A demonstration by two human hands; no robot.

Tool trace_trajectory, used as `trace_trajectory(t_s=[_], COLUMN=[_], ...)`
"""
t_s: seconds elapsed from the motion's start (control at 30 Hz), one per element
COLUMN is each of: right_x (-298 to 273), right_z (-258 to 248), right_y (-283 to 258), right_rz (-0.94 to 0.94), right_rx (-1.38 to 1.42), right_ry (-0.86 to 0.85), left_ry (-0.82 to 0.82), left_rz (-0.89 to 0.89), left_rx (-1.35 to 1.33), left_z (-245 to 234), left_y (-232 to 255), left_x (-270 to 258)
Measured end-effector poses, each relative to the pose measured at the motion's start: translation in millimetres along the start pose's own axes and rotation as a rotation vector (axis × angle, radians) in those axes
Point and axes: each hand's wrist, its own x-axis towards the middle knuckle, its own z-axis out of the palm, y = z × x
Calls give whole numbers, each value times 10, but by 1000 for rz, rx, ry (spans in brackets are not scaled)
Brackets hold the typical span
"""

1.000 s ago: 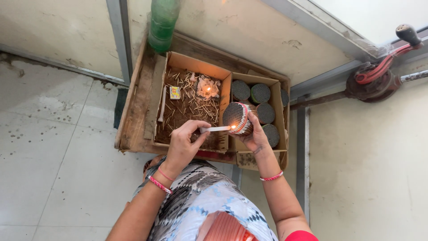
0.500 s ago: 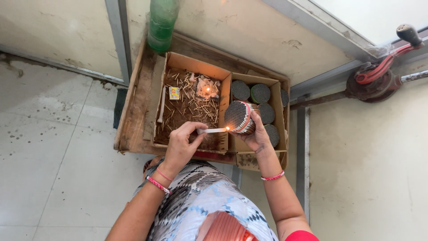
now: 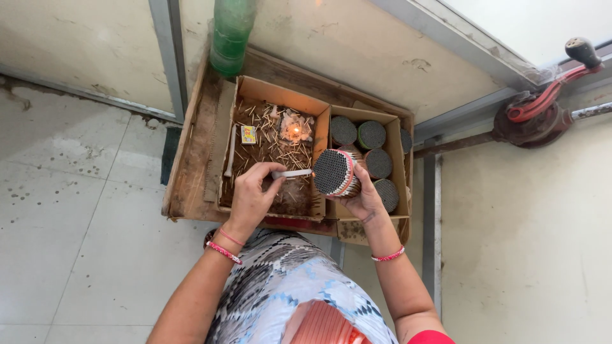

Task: Lighting the central fuses of ground spinner fireworks (chakras) using a small flame to prepare them for packaging or further assembly.

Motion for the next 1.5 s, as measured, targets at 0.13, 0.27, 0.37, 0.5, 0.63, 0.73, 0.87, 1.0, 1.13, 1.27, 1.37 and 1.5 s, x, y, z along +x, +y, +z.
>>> trace_trajectory(t_s=[0.13, 0.27, 0.37, 0.5, 0.63, 0.73, 0.87, 1.0, 1.13, 1.27, 1.37, 1.5], right_x=[6, 9, 23, 37, 15, 11, 8, 11, 4, 0, -12, -9], right_z=[-14, -1, 13, 50, 134, 159, 163, 155, 114, 75, 82, 83], right_y=[27, 37, 31, -8, -74, -102, -79, -49, -27, -17, -27, -27], right_rz=[6, 18, 21, 8, -3, -12, -21, -18, -19, -18, -23, -28], right_rx=[-1, -4, -10, -9, 13, 29, 17, 12, -5, 4, 13, 19], right_ry=[-11, -25, -11, 30, 51, 56, 64, 54, 35, 26, 23, 21], left_ry=[11, 35, 32, -10, -41, -61, -68, -59, -76, -78, -76, -85], left_rz=[-27, -10, -5, -25, -30, -23, -8, -41, -27, -16, -28, -30], left_rx=[6, 3, -4, -33, -54, -64, -68, -57, -77, -84, -88, -99], left_z=[-36, -49, -52, -59, -63, -76, -77, -63, -63, -58, -61, -62], left_y=[33, 39, 10, 37, 94, 154, 127, 94, 130, 104, 107, 102], left_x=[53, 61, 40, -23, -112, -142, -159, -128, -122, -149, -156, -174])
